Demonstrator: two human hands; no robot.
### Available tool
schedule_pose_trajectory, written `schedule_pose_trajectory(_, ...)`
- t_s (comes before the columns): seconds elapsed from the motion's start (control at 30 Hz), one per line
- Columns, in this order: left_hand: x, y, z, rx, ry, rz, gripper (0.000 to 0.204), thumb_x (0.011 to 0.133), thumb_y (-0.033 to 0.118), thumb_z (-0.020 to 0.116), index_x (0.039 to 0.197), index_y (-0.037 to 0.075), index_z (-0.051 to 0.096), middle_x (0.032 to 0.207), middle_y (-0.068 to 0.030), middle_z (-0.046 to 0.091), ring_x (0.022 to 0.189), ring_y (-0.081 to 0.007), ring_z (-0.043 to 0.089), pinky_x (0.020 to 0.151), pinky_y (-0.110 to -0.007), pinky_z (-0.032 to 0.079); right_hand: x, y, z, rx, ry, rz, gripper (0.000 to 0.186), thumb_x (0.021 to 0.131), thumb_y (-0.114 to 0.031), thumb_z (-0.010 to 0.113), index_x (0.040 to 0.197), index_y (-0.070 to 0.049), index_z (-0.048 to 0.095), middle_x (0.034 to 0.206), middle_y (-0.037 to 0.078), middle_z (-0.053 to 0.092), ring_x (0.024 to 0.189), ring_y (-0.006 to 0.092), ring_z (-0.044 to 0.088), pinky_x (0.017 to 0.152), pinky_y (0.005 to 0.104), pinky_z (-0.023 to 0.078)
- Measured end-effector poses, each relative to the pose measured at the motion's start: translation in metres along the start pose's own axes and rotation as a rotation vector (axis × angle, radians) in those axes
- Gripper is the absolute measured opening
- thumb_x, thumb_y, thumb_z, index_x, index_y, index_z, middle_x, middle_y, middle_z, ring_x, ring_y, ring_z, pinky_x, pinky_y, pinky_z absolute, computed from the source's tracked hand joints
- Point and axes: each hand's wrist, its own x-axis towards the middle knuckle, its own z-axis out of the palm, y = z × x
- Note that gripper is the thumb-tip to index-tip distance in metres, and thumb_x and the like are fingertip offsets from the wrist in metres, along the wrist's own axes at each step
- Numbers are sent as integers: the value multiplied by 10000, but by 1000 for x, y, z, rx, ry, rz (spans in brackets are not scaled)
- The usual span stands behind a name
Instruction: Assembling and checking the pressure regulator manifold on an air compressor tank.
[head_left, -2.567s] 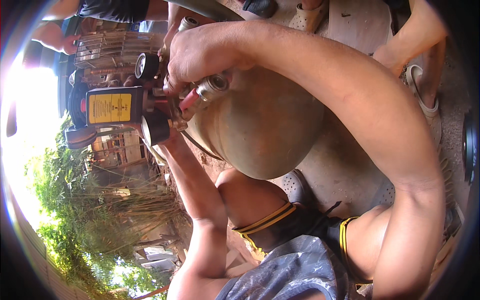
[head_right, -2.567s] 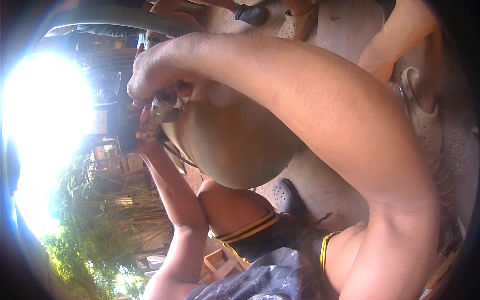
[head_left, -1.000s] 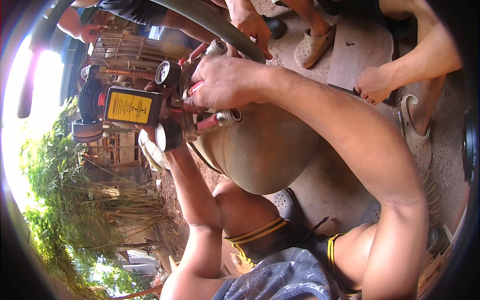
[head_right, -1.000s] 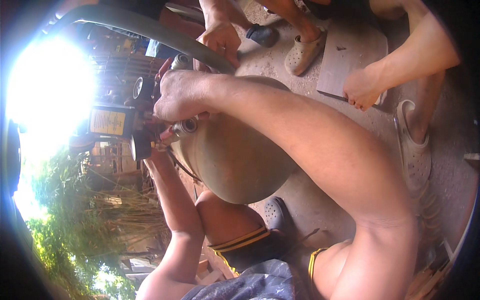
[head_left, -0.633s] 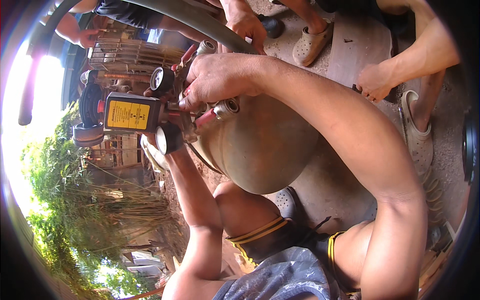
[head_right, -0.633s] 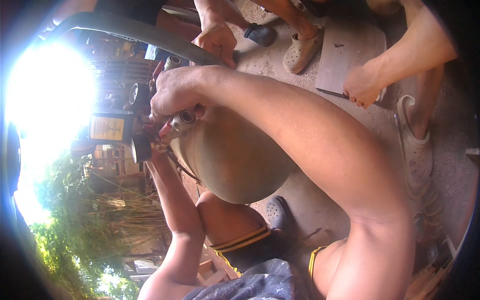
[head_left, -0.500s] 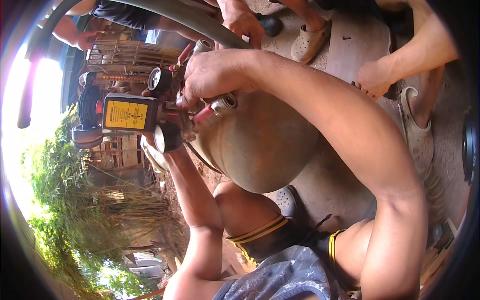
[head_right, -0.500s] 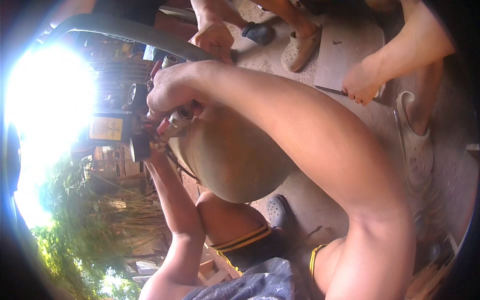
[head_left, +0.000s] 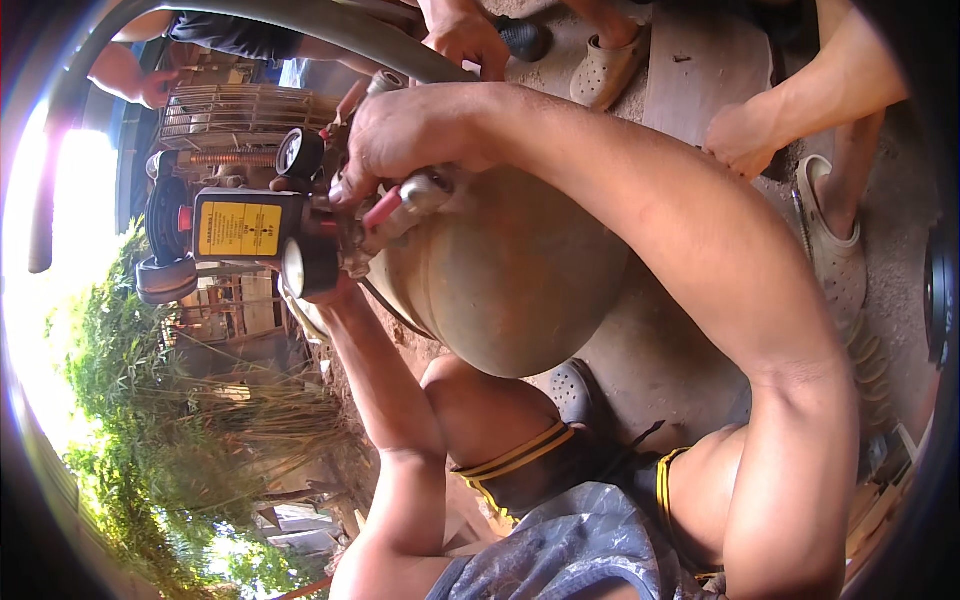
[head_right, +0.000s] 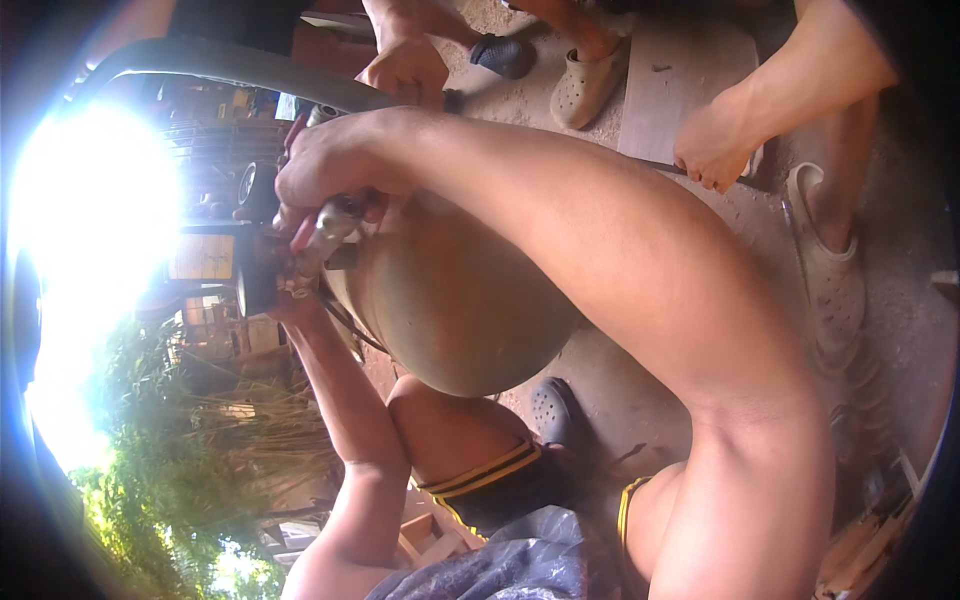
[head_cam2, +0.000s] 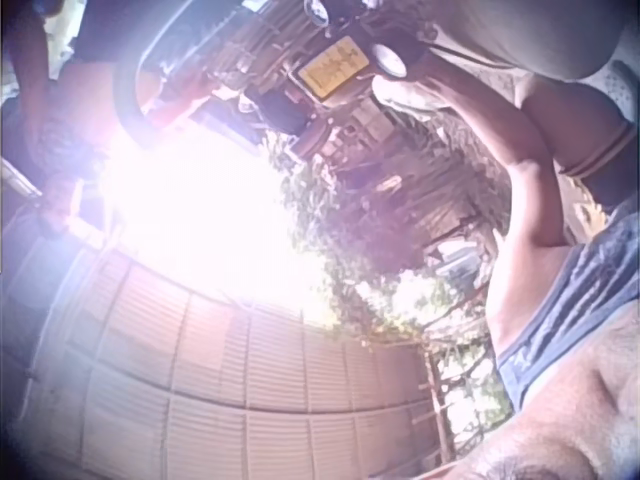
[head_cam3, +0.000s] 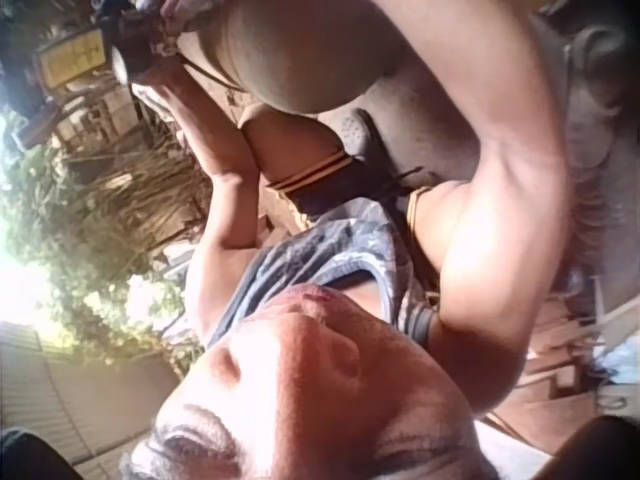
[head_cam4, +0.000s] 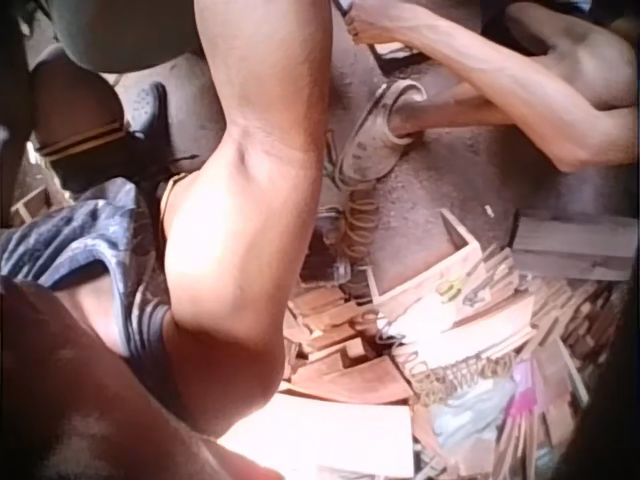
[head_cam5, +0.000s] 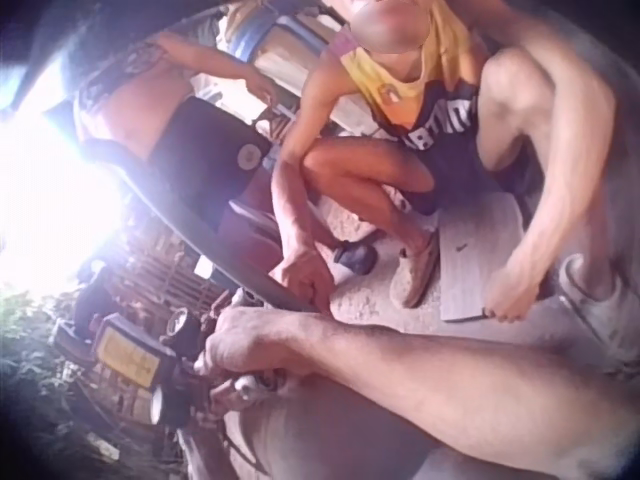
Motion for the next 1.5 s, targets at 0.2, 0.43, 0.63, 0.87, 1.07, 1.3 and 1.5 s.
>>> schedule_pose_trajectory(0.2, -4, 0, 6, 249, 106, 119, 703, 994, 557, 602, 1505, 86, 492, 1427, -129, 603, 1266, -281, 610, 1077, -482, 503, -7, -8, 2, -94, -3, 11, 226, 875, -177, 732, 952, 32, 769, 805, 67, 717, 710, 147, 667, 655, 347, 542)
schedule_pose_trajectory(0.43, -17, 4, 9, -151, 40, -90, 607, 1053, 476, 504, 1525, 97, 461, 1474, -143, 559, 1337, -325, 544, 1166, -594, 380, -12, -4, 2, -226, 77, 3, 240, 829, -261, 743, 949, -58, 789, 882, 64, 746, 648, 136, 670, 541, 313, 543)
schedule_pose_trajectory(0.63, -15, 2, 12, -233, 24, 3, 584, 1088, 430, 468, 1533, 55, 437, 1489, -173, 546, 1345, -324, 546, 1168, -543, 412, -11, -8, 6, -226, 75, -10, 222, 875, -222, 694, 976, -45, 784, 819, 30, 739, 604, 127, 654, 476, 312, 525)
schedule_pose_trajectory(0.87, -10, 7, 17, -469, -26, -135, 630, 1048, 484, 543, 1523, 77, 461, 1490, -161, 549, 1364, -330, 528, 1159, -586, 404, -15, -6, 4, -187, 65, -69, 252, 881, -209, 686, 1032, -25, 768, 847, 64, 733, 609, 133, 658, 466, 306, 510)
schedule_pose_trajectory(1.07, -17, 9, 29, -777, -7, -245, 602, 1043, 431, 552, 1539, 105, 446, 1544, -144, 490, 1437, -375, 434, 1198, -728, 236, -15, -12, 5, -313, 53, -11, 251, 903, -288, 669, 1048, -118, 783, 893, 16, 745, 739, 147, 670, 591, 354, 543)
schedule_pose_trajectory(1.3, -13, -2, 24, -61, 101, -3, 545, 1038, 340, 543, 1483, 32, 474, 1426, -199, 544, 1364, -387, 499, 1166, -650, 382, -20, -9, 3, -238, 54, -45, 283, 923, -290, 597, 1087, -154, 783, 901, -2, 738, 774, 141, 661, 590, 352, 522)
schedule_pose_trajectory(1.5, -5, 2, 14, -293, 42, -57, 439, 1030, 194, 530, 1402, -36, 482, 1334, -183, 562, 1229, -299, 580, 1091, -524, 502, -38, -18, 7, -293, 81, -15, 295, 923, -301, 584, 1089, -159, 783, 888, 2, 726, 770, 140, 655, 594, 358, 514)
